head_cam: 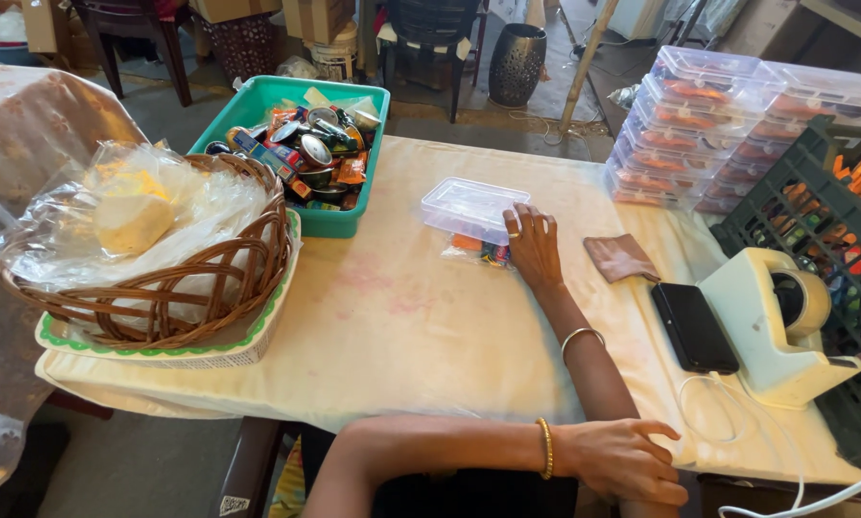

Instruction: The person arranges small snack items, including a tube and a small packet, on a table. They place the items into a clear plastic bag, then transfer the bag and a small tin into a clear plastic container, which is then closed.

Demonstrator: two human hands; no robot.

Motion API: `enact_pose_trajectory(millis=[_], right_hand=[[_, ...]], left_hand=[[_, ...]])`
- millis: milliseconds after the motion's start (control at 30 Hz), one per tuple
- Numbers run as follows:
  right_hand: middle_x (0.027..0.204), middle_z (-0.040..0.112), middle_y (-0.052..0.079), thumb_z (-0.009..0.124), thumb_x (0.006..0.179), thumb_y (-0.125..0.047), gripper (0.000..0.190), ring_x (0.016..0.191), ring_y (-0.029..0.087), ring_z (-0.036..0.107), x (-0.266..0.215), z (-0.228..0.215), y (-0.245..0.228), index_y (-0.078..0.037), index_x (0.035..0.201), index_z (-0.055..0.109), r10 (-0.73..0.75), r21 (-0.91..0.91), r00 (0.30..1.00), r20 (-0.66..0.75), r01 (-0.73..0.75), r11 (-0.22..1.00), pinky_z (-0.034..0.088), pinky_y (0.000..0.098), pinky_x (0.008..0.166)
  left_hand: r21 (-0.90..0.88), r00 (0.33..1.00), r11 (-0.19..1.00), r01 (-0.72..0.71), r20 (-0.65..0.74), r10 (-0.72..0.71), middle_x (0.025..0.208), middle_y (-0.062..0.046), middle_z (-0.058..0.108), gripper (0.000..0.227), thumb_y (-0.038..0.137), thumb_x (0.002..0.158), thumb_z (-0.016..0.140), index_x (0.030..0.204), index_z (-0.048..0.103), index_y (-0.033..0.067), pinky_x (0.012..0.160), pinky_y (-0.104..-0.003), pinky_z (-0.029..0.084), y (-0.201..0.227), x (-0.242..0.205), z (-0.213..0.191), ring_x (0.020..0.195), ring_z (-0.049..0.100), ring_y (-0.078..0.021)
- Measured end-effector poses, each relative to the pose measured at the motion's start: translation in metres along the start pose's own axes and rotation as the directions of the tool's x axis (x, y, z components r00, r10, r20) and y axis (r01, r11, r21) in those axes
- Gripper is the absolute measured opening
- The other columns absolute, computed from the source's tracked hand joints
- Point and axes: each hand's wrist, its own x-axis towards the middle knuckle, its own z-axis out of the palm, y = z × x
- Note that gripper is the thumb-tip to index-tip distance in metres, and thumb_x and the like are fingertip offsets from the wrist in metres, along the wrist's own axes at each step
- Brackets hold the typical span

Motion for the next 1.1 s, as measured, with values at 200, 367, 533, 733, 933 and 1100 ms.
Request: enact_pose_trajectory(millis=[200,367,533,733,933,1100], right_hand=[[0.146,0.054,0.013,0.064,0.091,-0.007,0.048,0.134,0.029,0.052,0.0,-0.005,0.003,-0.007,0.138,0.053,-0.018,0.051,0.999,-0.047,0.021,0.999,0.039,0.0491,0.109],[0.151,0.052,0.012,0.067,0.086,-0.013,0.056,0.136,0.028,0.051,0.002,-0.028,0.007,-0.008,0.14,0.053,-0.04,0.141,0.999,-0.02,0.043,0.989,0.035,0.0504,0.115],[0.15,0.05,0.015,0.072,0.09,-0.04,0.061,0.135,0.031,0.049,0.009,-0.043,-0.002,-0.007,0.138,0.056,-0.088,0.333,0.995,-0.037,0.096,0.938,0.027,0.0557,0.118],[0.145,0.057,0.01,0.071,0.095,-0.04,0.049,0.134,0.026,0.051,0.01,-0.017,-0.022,-0.01,0.133,0.062,-0.087,0.249,0.995,-0.057,0.098,0.964,0.029,0.0535,0.119],[0.135,0.062,0.009,0.073,0.095,-0.035,0.042,0.127,0.025,0.055,0.013,-0.014,-0.027,-0.01,0.127,0.066,-0.078,0.207,0.994,-0.074,0.092,0.974,0.034,0.0537,0.114],[0.128,0.067,0.009,0.075,0.095,-0.033,0.036,0.119,0.026,0.059,0.017,-0.018,-0.027,-0.008,0.12,0.069,-0.031,0.269,0.994,-0.107,0.059,0.961,0.037,0.0522,0.111]], left_hand=[[-0.013,1.0,1.0,0.019,-0.001,-0.019,0.109,0.001,0.07,0.05,0.028,0.076,0.072,0.122,0.055,0.0197,0.121,-0.05,0.035,0.007,-0.006,-0.01,0.112,0.067,-0.0174],[-0.164,0.999,0.986,0.031,-0.036,-0.038,0.123,-0.003,0.067,0.053,0.025,0.077,0.062,0.129,0.057,0.0155,0.125,-0.059,0.029,0.026,-0.006,-0.018,0.128,0.061,-0.0172],[-0.027,0.999,0.999,0.033,0.012,-0.033,0.126,0.002,0.067,0.039,0.023,0.088,0.06,0.126,0.062,0.0151,0.129,-0.049,0.027,0.033,-0.001,-0.002,0.124,0.063,-0.0122],[0.004,0.998,0.999,0.032,-0.056,-0.032,0.119,0.004,0.07,0.038,0.022,0.087,0.061,0.124,0.063,0.0142,0.128,-0.048,0.029,0.036,0.0,-0.008,0.111,0.068,-0.0126],[0.001,0.986,1.0,0.015,-0.168,-0.015,0.113,0.006,0.072,0.032,0.017,0.085,0.063,0.117,0.066,0.0141,0.124,-0.042,0.037,0.04,-0.001,-0.02,0.101,0.07,-0.0103],[0.112,0.975,0.991,-0.075,-0.198,0.096,0.093,0.004,0.068,0.009,0.017,0.094,0.063,0.099,0.067,0.0104,0.119,-0.042,0.041,0.035,0.001,-0.021,0.09,0.069,-0.0123]])
